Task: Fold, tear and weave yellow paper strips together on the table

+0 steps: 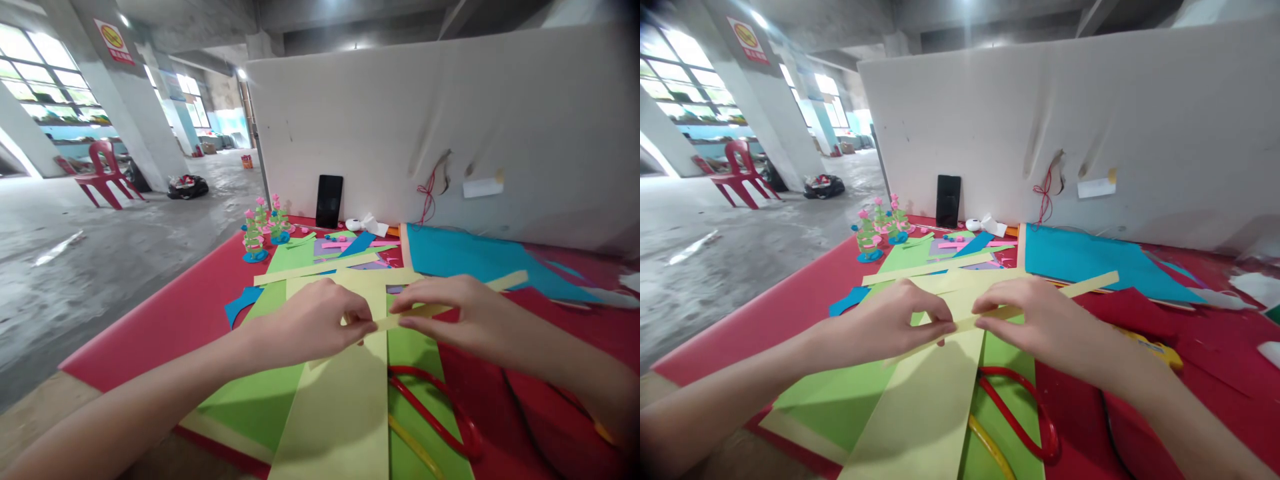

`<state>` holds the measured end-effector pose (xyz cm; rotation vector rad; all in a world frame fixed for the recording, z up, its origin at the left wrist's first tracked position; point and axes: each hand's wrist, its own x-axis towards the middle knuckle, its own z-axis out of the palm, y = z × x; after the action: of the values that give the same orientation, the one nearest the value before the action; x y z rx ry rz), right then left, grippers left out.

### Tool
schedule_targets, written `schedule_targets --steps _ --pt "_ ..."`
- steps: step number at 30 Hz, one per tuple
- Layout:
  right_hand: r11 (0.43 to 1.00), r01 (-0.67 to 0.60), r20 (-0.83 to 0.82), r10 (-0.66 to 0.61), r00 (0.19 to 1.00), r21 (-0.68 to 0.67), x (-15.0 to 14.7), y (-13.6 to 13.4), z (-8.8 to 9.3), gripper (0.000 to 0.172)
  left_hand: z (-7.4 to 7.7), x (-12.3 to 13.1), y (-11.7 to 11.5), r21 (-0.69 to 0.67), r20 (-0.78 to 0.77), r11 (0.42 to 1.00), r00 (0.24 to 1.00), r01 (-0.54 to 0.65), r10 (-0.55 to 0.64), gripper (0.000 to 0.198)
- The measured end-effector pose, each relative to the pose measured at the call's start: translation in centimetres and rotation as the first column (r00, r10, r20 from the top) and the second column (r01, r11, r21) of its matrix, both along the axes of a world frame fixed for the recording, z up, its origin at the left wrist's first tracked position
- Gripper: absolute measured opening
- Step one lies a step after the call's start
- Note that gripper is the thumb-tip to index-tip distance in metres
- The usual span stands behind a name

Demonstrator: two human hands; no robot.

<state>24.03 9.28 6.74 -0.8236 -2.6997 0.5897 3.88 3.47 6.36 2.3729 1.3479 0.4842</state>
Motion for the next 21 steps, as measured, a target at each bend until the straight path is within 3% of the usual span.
schedule_targets --steps 6,14,19,21 --pt "0.997 0.060 0.029 -0.062 0.998 0.054 0.0 -0.4 0.4 0.020 0.3 -0.3 -0.3 0.014 -0.006 1.000 1.000 -0.015 0.015 0.023" --pt "0.968 0.236 0.065 -0.231 0.971 -0.082 1.4 1.3 1.1 0.021 0.3 -1.5 0.8 0.001 0.015 0.992 0.991 -0.130 0.130 0.022" --pt "0.978 0.197 0.146 -0.186 0.972 -0.068 1.4 1.2 1.3 0.023 -0.7 -2.0 1.4 0.012 -0.112 0.990 0.984 -0.138 0.139 0.021" --pt "0.984 0.176 0.103 -0.174 0.979 -0.018 1.6 1.3 0.9 0.022 -0.9 -2.1 1.4 0.027 -0.149 0.989 0.978 -0.143 0.146 0.020"
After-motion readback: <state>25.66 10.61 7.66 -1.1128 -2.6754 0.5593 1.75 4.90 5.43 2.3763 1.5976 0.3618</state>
